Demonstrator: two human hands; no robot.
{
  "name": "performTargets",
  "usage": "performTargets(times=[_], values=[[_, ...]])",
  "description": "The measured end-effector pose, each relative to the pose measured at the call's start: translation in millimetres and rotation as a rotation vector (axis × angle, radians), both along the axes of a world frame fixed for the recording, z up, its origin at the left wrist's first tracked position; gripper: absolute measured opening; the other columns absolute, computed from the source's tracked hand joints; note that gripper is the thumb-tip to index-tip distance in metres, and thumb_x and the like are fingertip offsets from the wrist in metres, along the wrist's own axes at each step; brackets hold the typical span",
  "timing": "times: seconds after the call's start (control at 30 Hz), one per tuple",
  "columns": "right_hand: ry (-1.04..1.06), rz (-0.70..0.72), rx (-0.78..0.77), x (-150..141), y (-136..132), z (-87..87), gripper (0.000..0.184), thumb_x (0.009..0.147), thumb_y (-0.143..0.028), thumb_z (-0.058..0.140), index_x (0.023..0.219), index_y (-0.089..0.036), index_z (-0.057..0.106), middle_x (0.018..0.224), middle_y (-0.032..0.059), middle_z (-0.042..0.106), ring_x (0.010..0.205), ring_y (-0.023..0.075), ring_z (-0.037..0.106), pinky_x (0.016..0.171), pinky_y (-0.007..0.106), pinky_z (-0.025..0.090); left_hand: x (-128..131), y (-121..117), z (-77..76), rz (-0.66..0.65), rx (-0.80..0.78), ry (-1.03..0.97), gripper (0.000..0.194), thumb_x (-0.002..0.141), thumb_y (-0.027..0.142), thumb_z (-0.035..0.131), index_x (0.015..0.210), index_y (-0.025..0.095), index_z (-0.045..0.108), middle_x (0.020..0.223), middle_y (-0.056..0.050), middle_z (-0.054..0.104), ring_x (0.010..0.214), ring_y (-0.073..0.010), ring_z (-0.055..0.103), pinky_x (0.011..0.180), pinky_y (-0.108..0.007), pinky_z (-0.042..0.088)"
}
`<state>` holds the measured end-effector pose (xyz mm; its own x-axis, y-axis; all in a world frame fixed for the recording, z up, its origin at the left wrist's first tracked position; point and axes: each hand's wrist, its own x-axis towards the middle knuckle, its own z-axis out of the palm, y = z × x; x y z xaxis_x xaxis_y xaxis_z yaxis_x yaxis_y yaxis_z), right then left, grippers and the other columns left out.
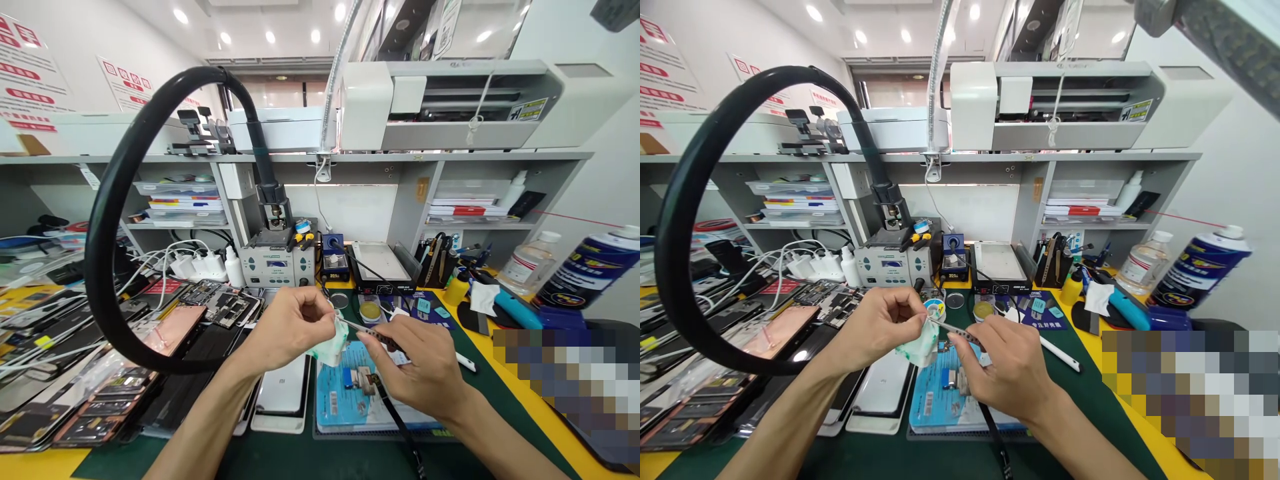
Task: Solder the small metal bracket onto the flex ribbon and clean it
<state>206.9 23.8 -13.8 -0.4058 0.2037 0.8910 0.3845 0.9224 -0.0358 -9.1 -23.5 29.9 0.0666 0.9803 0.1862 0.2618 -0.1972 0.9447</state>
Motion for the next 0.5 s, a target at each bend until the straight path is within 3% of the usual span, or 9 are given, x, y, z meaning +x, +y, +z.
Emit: performTargets(times=[0.5], values=[[-0.038, 0.006, -0.02, 0.2, 0.1, 0.3, 0.016, 0.086, -0.019, 0.073, 0.074, -0.014, 0.064, 0.057, 0.0014, 0.059, 0.048, 0.0134, 0.051, 0.049, 0.029, 0.032, 1.0, -3.3, 5.4, 0.018, -0.018, 0.141, 0.009, 0.074, 0.016, 0.063, 0.068, 0.016, 0.057, 0.06, 0.006, 0.05, 0.055, -0.0073, 0.042, 0.05, -0.02, 0.031]])
